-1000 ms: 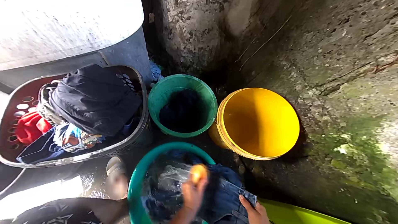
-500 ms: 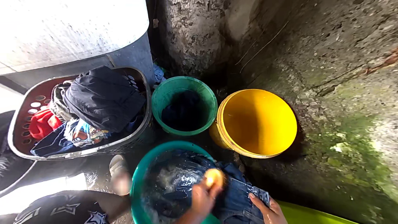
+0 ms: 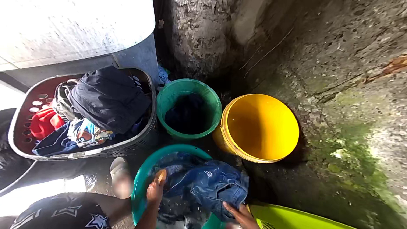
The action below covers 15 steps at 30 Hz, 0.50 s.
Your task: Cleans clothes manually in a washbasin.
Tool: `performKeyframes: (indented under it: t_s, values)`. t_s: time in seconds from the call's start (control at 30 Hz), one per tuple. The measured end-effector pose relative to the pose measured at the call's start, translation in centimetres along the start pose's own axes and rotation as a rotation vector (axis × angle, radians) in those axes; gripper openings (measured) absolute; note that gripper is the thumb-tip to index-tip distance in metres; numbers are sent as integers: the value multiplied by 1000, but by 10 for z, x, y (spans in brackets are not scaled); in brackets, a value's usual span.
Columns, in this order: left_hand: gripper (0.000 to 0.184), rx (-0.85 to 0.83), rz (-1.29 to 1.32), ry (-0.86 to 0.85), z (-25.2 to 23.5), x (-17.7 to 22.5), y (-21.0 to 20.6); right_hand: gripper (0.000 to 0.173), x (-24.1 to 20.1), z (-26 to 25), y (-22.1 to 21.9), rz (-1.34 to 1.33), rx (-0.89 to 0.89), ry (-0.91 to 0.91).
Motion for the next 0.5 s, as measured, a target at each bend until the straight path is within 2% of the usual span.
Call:
performKeyframes:
  t_s: [0.1,0.2,0.3,0.33,0.4,0.47,0.5]
  values:
    - [51,-74,38,5,-21,-9,-15,47,10,-9,-2,-13,89,-25]
    - [44,-129,65,80,-29,-7,-13,37,-15,-5,10,-17,206,38]
    - [54,-55,160,64,-12,5,8,34,-47,-5,15,-43,299,118]
    - [58,-5,223,-11,5,17,15,34,-54,-7,18,-38,335,146]
    - [48,28,485,-264,72,59,28,35,-62,-4,21,-20,381,190]
    - [31,-93,856,-624,163,122,38,35,-72,1,22,-63,404,223]
    - [30,-180,967,-826,209,149,43,32,-77,6,23,-116,410,255]
Point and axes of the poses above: each hand's wrist, its own z-axis away from the middle knuckle, its own y-axis out of the back of the hand, x = y × z, the point moved 10 cm from there along -z, towards the middle knuckle, and after that the axes turned 12 degrees about y, right-handed, at the moved point
